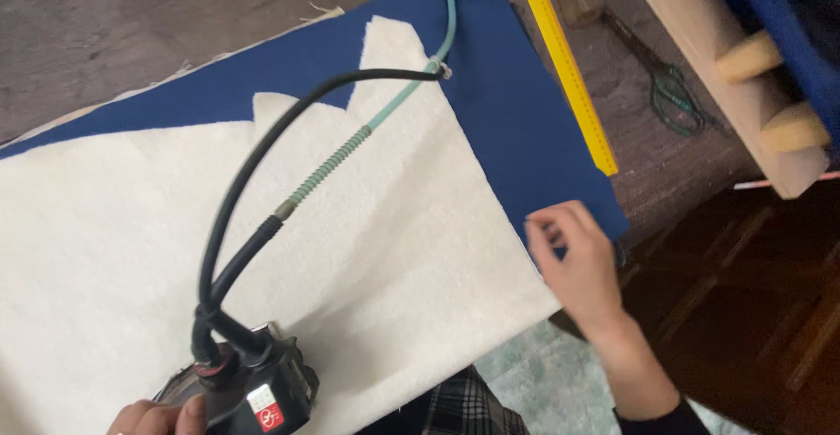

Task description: Ironing a large piece of white fabric on an industrial pressing table

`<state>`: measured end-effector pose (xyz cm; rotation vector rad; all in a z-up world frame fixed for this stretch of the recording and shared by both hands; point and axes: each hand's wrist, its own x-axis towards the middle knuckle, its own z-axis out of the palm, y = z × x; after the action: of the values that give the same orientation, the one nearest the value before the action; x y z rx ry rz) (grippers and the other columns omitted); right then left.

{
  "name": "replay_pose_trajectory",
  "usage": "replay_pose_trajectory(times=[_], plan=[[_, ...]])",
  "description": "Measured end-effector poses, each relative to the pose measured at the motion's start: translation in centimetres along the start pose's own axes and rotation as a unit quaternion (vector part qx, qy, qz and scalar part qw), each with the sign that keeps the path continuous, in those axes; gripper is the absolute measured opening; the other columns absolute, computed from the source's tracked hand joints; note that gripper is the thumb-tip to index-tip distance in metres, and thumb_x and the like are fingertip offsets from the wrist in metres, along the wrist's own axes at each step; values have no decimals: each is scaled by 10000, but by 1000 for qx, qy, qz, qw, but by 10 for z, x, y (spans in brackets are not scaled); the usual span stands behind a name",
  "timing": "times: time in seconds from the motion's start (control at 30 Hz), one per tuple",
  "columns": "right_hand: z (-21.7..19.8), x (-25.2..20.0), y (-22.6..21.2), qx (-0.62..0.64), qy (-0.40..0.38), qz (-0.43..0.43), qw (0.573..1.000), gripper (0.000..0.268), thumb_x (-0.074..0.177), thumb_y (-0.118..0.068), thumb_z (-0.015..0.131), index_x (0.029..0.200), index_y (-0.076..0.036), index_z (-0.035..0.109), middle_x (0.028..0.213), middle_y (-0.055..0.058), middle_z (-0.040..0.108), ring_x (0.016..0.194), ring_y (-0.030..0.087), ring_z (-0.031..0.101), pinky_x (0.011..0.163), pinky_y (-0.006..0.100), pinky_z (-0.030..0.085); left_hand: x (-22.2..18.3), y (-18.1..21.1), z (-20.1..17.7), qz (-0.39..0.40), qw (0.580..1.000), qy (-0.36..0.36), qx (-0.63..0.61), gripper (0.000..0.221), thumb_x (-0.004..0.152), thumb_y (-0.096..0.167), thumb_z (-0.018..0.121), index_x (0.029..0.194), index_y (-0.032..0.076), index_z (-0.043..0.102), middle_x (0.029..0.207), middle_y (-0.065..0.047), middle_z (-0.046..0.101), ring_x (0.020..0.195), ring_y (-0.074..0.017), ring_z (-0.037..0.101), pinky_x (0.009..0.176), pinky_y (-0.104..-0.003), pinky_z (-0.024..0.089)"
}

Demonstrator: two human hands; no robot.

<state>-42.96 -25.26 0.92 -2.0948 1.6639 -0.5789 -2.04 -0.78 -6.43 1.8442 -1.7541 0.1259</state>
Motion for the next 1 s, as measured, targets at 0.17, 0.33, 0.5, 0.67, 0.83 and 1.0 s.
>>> replay_pose_trajectory(times=[0.17,0.33,0.5,0.67,0.83,1.0], plan=[[13,-4,-146,192,-21,-218,957,86,853,-78,666,910,-42,613,899,90,627,852,237,612,791,316,485,65,79,-49,-233,972,-19,-32,274,894,29,591,630,61,526,614,-65,483,557,-198,450,557,-327,355],[58,-48,-268,105,-229,-490,835,341,828,-263,778,860,-25,536,903,111,532,869,294,516,786,372,465,69,76,-100,-308,925,99,-200,320,905,-58,437,641,40,590,629,-45,551,597,-121,505,610,-218,359],[135,-62,-306,-36,-402,-481,778,458,813,-429,708,972,-18,583,972,142,567,897,325,565,625,473,514,10,43,-148,-426,869,217,-126,333,1007,-57,391,747,-9,593,696,-75,560,699,-146,529,699,-223,396],[150,-53,-328,-143,-599,-358,702,639,834,-642,454,1050,-43,515,968,199,654,829,410,635,653,504,477,-47,25,-154,-487,842,219,-77,355,1076,27,413,797,19,632,731,-68,575,696,-137,513,661,-244,359],[151,-55,-321,-163,-595,-336,712,652,787,-675,484,990,-55,509,958,199,646,864,416,627,681,513,474,-47,18,-120,-496,853,132,-92,213,984,71,529,851,76,696,842,-42,664,864,-135,641,589,-283,425],[121,-30,-285,-178,-590,-352,705,614,804,-642,548,953,-47,546,910,192,663,823,392,643,649,505,497,-40,1,-75,-403,909,62,-88,149,970,146,545,983,111,689,997,-74,625,981,-218,591,794,-346,412]])
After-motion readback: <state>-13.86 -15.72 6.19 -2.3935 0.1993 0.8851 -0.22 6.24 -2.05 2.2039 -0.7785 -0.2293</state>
